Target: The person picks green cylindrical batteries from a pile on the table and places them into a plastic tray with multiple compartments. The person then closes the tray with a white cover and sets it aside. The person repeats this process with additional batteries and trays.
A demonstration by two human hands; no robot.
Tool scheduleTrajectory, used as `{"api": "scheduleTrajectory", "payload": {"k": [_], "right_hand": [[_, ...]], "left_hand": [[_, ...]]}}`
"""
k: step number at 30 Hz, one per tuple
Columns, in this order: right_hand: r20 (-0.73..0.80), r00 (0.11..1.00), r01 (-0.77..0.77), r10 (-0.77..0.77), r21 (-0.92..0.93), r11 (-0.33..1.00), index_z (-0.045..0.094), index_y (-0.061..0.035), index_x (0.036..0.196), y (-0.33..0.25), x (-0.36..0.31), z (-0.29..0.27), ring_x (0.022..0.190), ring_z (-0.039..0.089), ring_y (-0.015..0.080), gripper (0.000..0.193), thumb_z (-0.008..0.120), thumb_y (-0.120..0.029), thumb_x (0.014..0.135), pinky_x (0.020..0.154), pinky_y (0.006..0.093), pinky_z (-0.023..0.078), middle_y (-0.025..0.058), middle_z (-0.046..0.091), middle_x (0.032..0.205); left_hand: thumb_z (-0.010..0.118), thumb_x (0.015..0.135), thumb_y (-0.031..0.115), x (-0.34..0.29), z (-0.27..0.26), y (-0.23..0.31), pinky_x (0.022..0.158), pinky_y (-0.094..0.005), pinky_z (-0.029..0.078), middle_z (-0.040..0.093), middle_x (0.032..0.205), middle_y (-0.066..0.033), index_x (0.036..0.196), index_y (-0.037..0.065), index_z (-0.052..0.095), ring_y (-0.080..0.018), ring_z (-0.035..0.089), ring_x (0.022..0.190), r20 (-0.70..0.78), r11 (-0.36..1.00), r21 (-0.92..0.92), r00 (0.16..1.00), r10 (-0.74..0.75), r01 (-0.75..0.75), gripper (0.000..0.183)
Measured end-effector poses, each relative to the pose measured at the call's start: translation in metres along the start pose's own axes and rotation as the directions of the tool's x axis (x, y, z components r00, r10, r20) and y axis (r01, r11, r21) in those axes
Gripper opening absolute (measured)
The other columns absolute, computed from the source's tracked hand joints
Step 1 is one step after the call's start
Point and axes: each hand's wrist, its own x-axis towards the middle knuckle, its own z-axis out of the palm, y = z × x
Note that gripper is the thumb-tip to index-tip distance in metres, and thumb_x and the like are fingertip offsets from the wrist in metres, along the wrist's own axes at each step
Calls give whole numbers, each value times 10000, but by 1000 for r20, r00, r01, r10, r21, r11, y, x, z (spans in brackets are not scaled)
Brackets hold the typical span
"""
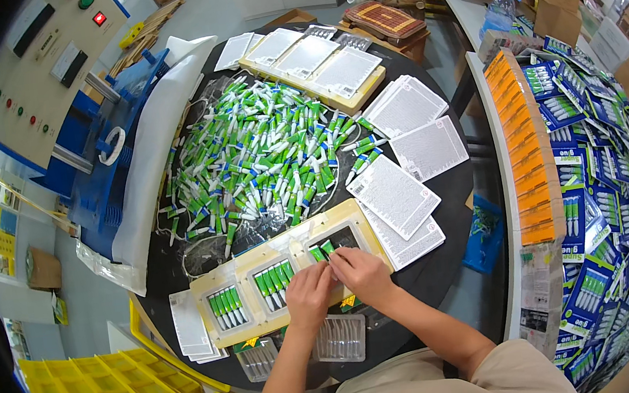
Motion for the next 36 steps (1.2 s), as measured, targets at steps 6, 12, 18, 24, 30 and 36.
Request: {"api": "scheduleTrajectory", "payload": {"k": [6,12,18,24,30,36], "right_hand": [[98,993,-62,61,6,998,682,28,1091,-4,-12,7,917,655,291,262,710,-73,851,781,373,550,142,655,1068],[228,973,-19,23,-19,1000,680,21,1098,-4,5,-1,941,633,321,233,673,-56,878,813,410,537,153,656,1080],[180,983,27,-24,-14,1000,697,-26,955,56,105,28,973,631,337,164,666,12,799,820,429,535,146,650,998],[518,845,237,-133,-139,962,628,-43,875,94,147,65,987,617,323,127,684,-6,768,834,432,525,130,631,969],[192,981,-40,15,125,991,666,-50,1073,79,129,7,965,637,296,224,726,-72,858,834,404,526,122,630,909],[479,667,-745,570,451,492,658,-14,1247,51,43,-63,928,661,288,335,669,-25,913,834,366,525,148,635,1087]], "left_hand": [[759,868,306,-6,-10,0,1033,-427,479,683,1228,-129,1147,23,695,-284,640,1149,102,999,-8,994,-32,33,402],[770,869,353,-9,-21,0,1113,-478,402,685,1240,-101,1168,33,688,-255,617,1205,141,999,2,989,-39,39,446],[691,906,140,34,-16,-53,858,-461,516,680,1063,-158,1108,39,670,-356,643,973,51,943,-130,952,-303,307,227],[785,855,253,114,27,-114,716,-447,524,659,904,-148,952,33,745,-339,672,831,389,861,53,784,-485,506,244],[796,839,247,123,18,-108,706,-442,530,677,942,-123,945,57,747,-336,681,798,286,873,5,836,-468,487,223],[667,823,82,57,-11,-11,771,-389,552,725,1143,-86,1141,123,714,-255,702,953,69,983,-110,986,152,-144,324]]}}
